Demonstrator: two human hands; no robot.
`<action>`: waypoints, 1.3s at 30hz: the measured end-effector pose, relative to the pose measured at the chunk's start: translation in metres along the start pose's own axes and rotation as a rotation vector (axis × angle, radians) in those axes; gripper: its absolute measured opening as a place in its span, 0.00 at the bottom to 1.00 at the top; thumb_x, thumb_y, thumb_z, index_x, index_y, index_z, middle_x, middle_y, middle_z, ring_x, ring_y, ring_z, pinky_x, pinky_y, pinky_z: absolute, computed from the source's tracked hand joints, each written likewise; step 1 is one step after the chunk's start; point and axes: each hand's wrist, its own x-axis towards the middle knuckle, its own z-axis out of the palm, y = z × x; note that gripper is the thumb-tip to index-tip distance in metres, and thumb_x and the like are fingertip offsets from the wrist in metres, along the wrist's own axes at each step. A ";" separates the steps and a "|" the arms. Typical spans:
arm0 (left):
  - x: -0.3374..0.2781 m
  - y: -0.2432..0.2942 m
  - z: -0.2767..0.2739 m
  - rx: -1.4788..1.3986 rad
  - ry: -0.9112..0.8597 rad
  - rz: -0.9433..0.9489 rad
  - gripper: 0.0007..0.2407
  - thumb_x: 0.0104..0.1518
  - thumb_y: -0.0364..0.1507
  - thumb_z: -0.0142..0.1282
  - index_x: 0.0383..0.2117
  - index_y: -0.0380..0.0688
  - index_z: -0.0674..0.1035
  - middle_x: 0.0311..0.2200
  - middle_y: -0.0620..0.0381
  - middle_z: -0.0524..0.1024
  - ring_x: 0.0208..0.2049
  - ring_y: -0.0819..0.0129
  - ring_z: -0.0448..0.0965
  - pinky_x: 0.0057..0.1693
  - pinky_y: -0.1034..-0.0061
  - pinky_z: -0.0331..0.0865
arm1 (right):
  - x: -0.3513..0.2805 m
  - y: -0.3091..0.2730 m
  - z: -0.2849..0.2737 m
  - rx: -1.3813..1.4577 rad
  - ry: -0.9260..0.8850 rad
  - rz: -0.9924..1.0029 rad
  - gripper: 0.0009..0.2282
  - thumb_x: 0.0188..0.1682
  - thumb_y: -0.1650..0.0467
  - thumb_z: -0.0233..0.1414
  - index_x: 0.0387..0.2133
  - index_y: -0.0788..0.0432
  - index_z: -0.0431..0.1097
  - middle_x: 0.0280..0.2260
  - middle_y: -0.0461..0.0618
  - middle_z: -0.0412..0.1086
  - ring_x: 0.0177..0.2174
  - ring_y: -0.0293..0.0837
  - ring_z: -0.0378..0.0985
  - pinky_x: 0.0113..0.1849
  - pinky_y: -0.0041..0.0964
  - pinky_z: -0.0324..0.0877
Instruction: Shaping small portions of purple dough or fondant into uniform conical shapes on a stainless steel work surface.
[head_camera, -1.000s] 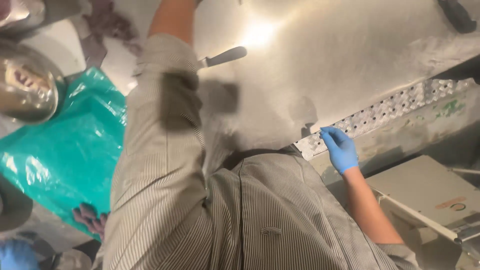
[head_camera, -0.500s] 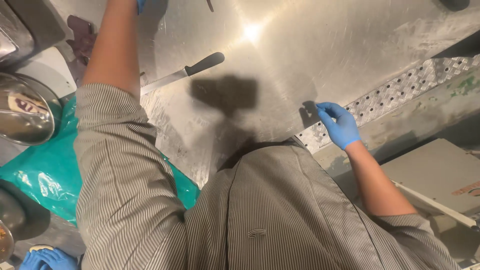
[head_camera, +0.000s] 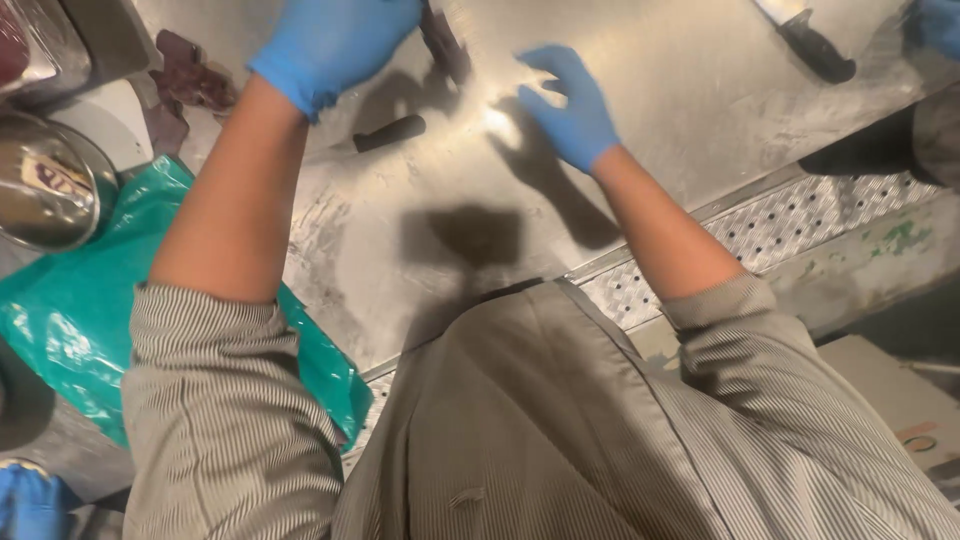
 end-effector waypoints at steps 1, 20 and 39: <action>-0.006 0.019 -0.001 -0.001 0.013 -0.006 0.10 0.70 0.32 0.50 0.41 0.39 0.83 0.30 0.48 0.81 0.29 0.62 0.81 0.39 0.67 0.75 | 0.008 -0.010 0.003 -0.003 -0.011 -0.008 0.17 0.55 0.67 0.59 0.54 0.61 0.69 0.53 0.53 0.69 0.51 0.43 0.72 0.53 0.38 0.69; -0.248 -0.042 0.259 -1.166 0.475 -0.585 0.10 0.53 0.14 0.50 0.40 0.37 0.75 0.35 0.55 0.75 0.42 0.66 0.79 0.54 0.73 0.75 | -0.097 0.056 0.037 -0.045 -0.602 0.061 0.17 0.56 0.68 0.54 0.59 0.59 0.70 0.49 0.54 0.71 0.49 0.50 0.73 0.52 0.43 0.69; -0.187 0.038 0.295 -0.777 0.027 -0.867 0.19 0.51 0.39 0.64 0.40 0.37 0.75 0.24 0.58 0.77 0.27 0.71 0.78 0.38 0.70 0.73 | -0.111 0.072 0.052 -0.065 -0.519 -0.039 0.07 0.49 0.74 0.61 0.38 0.61 0.72 0.40 0.52 0.72 0.41 0.48 0.75 0.44 0.42 0.73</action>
